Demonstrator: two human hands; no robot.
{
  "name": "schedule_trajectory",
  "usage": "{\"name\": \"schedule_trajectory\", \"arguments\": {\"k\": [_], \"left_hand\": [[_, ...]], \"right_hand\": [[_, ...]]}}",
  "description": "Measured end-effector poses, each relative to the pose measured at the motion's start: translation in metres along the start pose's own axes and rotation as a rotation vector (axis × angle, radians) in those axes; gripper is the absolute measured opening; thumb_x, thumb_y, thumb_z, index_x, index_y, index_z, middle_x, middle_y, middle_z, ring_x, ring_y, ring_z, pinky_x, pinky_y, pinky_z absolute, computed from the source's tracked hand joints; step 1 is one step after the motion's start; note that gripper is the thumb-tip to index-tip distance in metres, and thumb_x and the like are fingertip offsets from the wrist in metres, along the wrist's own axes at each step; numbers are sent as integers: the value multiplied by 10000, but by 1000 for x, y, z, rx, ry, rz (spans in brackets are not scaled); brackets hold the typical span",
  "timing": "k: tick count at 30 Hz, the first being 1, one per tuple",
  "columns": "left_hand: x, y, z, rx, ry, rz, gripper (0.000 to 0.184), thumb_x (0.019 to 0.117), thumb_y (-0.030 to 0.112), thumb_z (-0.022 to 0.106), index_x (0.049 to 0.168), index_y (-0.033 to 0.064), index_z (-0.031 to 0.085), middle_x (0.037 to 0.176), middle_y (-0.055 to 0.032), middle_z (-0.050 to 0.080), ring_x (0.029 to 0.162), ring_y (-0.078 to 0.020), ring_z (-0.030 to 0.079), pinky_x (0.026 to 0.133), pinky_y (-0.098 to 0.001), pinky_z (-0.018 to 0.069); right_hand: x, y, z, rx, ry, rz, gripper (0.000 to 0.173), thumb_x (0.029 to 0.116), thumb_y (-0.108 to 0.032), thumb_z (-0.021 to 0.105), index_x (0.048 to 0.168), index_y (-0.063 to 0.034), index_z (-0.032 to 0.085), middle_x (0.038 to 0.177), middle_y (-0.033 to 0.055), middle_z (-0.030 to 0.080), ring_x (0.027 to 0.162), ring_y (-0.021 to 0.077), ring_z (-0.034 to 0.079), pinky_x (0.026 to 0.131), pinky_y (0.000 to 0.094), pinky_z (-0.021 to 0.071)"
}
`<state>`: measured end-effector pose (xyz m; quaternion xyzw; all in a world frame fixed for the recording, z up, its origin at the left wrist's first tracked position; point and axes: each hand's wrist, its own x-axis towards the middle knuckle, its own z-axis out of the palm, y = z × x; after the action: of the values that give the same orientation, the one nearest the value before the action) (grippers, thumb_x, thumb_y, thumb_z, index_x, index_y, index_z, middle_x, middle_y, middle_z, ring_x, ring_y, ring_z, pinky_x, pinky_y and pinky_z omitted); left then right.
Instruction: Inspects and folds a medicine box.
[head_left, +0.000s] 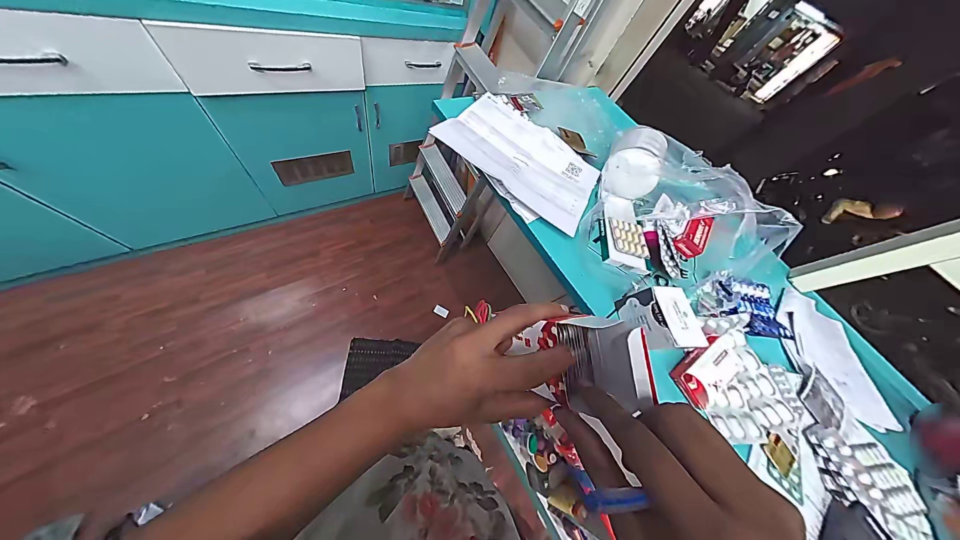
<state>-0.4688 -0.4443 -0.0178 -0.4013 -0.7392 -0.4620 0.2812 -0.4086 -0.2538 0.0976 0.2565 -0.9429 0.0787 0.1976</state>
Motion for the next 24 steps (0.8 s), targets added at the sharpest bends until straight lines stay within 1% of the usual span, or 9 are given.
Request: {"name": "schedule_trajectory", "arguments": {"k": [4,6,8,9,11,13,16,22,24], "left_hand": [[1,2,0,20,8,11,266,987,302,666,1169,108,658,1368,-178,584,585,-85,475,515,-197,389],[1,2,-2,23,-8,13,291,990,329,660,1183,111,646,1366,-185,581,626,-103,514,537,-209,415],[0,3,-2,31,-25,17,339,988,367,661,1229,130,639,1365,-197,588,698,-123,594,577,-218,468],[0,3,-2,27,-35,18,362,986,376,660,1262,143,643,1370,-204,584,715,-129,603,585,-222,473],[-1,4,-2,24,-49,17,380,982,380,663,1294,163,652,1368,-211,574,690,-126,571,567,-222,450],[-1,4,-2,36,-44,20,362,979,377,668,1265,154,661,1364,-210,580,677,-128,571,555,-223,448],[-2,5,-2,47,-31,29,329,990,369,651,1224,139,665,1364,-201,586,669,-122,572,556,-216,452],[-3,6,-6,61,-35,45,312,1013,351,625,1230,128,646,1373,-207,575,674,-130,592,555,-223,466],[-3,6,-8,71,-39,50,298,1014,337,625,1219,123,653,1372,-208,575,665,-132,580,547,-228,457]], "right_hand": [[0,0,-1,13,-2,-9,236,938,-294,741,979,-74,815,641,44,543,601,145,498,509,228,347],[0,-1,-2,15,-4,-10,238,938,-295,742,978,-72,816,634,43,537,599,146,496,510,228,346],[0,-1,-3,19,-3,-9,237,937,-289,742,963,-65,816,622,44,530,594,147,490,509,227,341],[0,-1,-3,20,-3,-13,234,937,-285,741,946,-63,815,620,43,533,595,148,494,512,229,346],[-1,0,-3,19,-4,-27,226,941,-278,735,902,-67,809,621,43,539,601,149,505,516,232,360],[-2,0,-3,16,-6,-34,234,948,-279,728,886,-68,805,618,44,540,607,152,508,523,235,360],[-2,-2,-3,6,-9,-39,238,948,-282,728,883,-67,806,612,43,536,605,155,506,520,241,355],[-1,-5,-4,25,-19,-40,278,956,-328,712,910,-72,812,611,37,546,590,147,498,511,239,347],[-1,-7,-3,20,-23,-35,292,955,-335,710,916,-64,811,612,37,553,583,146,497,506,239,347]]}}
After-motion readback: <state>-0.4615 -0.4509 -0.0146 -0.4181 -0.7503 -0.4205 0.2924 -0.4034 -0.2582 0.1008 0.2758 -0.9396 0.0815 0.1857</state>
